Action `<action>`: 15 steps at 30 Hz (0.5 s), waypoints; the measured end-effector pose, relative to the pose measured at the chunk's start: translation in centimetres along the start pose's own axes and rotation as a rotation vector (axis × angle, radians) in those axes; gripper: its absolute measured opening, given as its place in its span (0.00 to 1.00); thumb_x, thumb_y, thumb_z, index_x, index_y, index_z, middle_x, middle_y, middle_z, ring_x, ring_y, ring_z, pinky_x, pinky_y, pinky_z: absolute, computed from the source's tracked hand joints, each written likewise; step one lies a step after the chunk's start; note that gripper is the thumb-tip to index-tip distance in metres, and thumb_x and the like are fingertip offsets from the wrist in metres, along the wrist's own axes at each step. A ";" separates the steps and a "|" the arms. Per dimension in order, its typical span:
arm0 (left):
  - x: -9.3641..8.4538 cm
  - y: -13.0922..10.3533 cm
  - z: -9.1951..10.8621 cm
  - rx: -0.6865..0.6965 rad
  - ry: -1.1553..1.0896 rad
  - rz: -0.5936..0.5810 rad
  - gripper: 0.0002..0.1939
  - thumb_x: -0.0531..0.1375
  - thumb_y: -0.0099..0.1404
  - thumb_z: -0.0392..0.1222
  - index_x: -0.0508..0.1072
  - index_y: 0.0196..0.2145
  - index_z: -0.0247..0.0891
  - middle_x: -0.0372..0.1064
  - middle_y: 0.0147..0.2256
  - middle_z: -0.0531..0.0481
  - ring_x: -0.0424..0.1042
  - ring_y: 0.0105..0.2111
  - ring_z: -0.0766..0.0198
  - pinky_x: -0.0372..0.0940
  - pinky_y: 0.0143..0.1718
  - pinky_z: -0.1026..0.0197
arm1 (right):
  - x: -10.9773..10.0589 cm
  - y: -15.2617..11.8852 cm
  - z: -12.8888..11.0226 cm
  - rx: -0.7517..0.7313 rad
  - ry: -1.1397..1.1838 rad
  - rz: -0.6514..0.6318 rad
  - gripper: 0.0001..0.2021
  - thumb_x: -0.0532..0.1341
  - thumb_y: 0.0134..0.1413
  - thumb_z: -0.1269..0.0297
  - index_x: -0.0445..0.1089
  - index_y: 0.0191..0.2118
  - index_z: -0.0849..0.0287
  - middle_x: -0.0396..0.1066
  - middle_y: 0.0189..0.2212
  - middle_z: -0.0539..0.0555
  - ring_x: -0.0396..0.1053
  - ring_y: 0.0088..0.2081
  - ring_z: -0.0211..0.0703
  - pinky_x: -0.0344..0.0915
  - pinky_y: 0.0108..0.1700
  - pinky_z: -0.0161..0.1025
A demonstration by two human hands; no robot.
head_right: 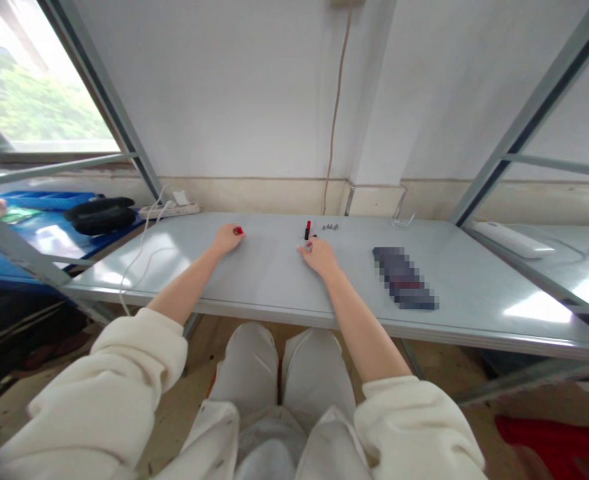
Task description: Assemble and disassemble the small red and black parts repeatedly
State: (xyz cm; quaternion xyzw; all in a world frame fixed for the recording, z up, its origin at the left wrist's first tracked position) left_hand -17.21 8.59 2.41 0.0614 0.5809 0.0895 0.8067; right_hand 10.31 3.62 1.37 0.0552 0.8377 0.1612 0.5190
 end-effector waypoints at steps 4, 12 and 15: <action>0.4 0.3 -0.6 -0.064 0.009 -0.016 0.13 0.55 0.57 0.45 0.72 0.36 0.35 0.70 0.40 0.40 0.68 0.42 0.56 0.60 0.41 0.59 | -0.1 0.0 0.0 -0.008 0.007 0.013 0.13 0.58 0.50 0.57 0.69 0.35 0.62 0.71 0.29 0.56 0.68 0.32 0.42 0.60 0.35 0.36; 0.4 0.3 -0.6 -0.082 0.046 -0.005 0.14 0.55 0.57 0.44 0.71 0.38 0.34 0.70 0.41 0.39 0.68 0.43 0.55 0.61 0.42 0.59 | -0.1 -0.1 -0.1 -0.010 0.011 -0.001 0.12 0.57 0.50 0.58 0.69 0.35 0.62 0.71 0.29 0.56 0.67 0.32 0.41 0.60 0.35 0.36; 0.4 0.3 -0.5 -0.081 0.058 -0.011 0.13 0.55 0.57 0.44 0.72 0.37 0.34 0.70 0.41 0.39 0.68 0.43 0.55 0.61 0.42 0.59 | 0.0 -0.1 -0.1 -0.009 0.015 -0.001 0.13 0.57 0.51 0.57 0.69 0.35 0.62 0.71 0.29 0.56 0.67 0.32 0.41 0.60 0.35 0.36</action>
Point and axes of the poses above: each hand's wrist, its own y-axis towards the middle knuckle, its own x-axis out of the palm, z = x × y, the point moved 4 cm from there along y, towards the middle knuckle
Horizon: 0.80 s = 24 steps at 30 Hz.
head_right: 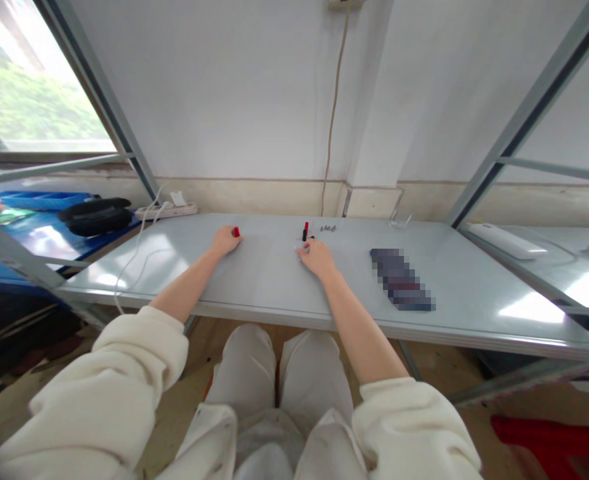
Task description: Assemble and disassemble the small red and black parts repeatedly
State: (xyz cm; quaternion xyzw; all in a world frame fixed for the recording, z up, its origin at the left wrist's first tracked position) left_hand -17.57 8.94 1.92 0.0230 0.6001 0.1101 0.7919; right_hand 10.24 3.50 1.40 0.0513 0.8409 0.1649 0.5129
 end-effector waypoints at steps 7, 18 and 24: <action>0.1 -0.1 0.0 -0.022 -0.052 -0.008 0.12 0.56 0.56 0.45 0.72 0.33 0.35 0.71 0.39 0.39 0.69 0.42 0.54 0.62 0.41 0.59 | -0.1 -0.2 -0.5 0.024 -0.026 -0.014 0.14 0.58 0.50 0.55 0.70 0.35 0.62 0.71 0.30 0.57 0.68 0.34 0.43 0.60 0.37 0.36; -1.8 -1.5 -1.6 -0.111 -0.202 -0.052 0.25 0.62 0.49 0.53 0.66 0.40 0.34 0.69 0.42 0.39 0.68 0.41 0.58 0.60 0.39 0.63 | 0.0 -0.4 -1.2 0.022 -0.081 -0.052 0.10 0.58 0.49 0.58 0.70 0.32 0.60 0.72 0.33 0.57 0.68 0.36 0.44 0.60 0.37 0.36; -3.8 -3.7 -2.2 -0.123 -0.181 -0.035 0.25 0.62 0.49 0.54 0.67 0.39 0.34 0.69 0.41 0.41 0.69 0.40 0.58 0.60 0.38 0.62 | 0.2 -0.2 -1.1 0.013 -0.078 -0.050 0.08 0.57 0.51 0.61 0.70 0.30 0.60 0.72 0.31 0.57 0.68 0.35 0.43 0.60 0.36 0.36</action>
Point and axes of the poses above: each hand's wrist, its own y-axis towards the middle knuckle, its own x-axis out of the palm, z = x × y, the point moved 4 cm from there along y, towards the middle knuckle
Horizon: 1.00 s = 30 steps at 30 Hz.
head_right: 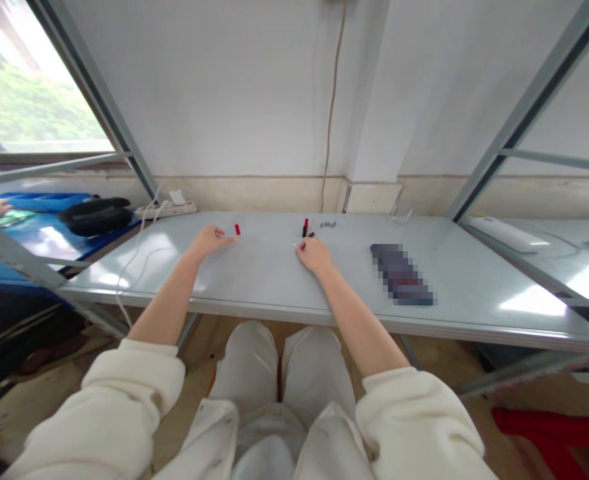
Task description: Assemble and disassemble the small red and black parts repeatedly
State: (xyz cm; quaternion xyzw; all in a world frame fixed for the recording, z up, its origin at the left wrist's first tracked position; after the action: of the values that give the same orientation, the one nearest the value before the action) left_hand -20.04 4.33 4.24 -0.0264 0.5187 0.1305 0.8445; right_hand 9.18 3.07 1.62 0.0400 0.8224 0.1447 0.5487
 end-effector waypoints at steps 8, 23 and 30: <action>-0.3 -3.4 2.4 0.154 -0.052 0.024 0.17 0.56 0.55 0.52 0.72 0.32 0.34 0.71 0.33 0.45 0.70 0.35 0.60 0.61 0.36 0.62 | 0.3 0.2 0.0 -0.048 0.015 -0.018 0.08 0.57 0.52 0.63 0.69 0.30 0.61 0.72 0.29 0.57 0.68 0.33 0.43 0.60 0.35 0.35; 2.8 -5.2 9.9 0.451 -0.072 -0.073 0.12 0.55 0.58 0.46 0.72 0.34 0.35 0.72 0.35 0.45 0.69 0.37 0.62 0.61 0.40 0.62 | -0.2 0.2 -0.1 -0.074 0.050 0.001 0.05 0.56 0.50 0.68 0.69 0.31 0.61 0.72 0.30 0.56 0.68 0.34 0.41 0.60 0.37 0.35; 6.1 -4.5 13.6 0.634 -0.016 -0.141 0.14 0.53 0.60 0.42 0.69 0.42 0.35 0.71 0.39 0.44 0.69 0.40 0.61 0.60 0.43 0.60 | -2.0 0.8 2.7 0.271 0.405 0.308 0.08 0.58 0.44 0.63 0.68 0.28 0.63 0.71 0.24 0.55 0.68 0.29 0.42 0.60 0.32 0.36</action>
State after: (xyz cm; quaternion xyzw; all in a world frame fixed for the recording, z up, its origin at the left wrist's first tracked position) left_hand -4.53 3.65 4.67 0.2031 0.5239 -0.0962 0.8216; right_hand 12.43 3.88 2.69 0.2078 0.9114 0.1202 0.3342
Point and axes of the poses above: each hand's wrist, its own y-axis towards the middle knuckle, its own x-axis out of the palm, z = x × y, the point moved 4 cm from there along y, towards the middle knuckle
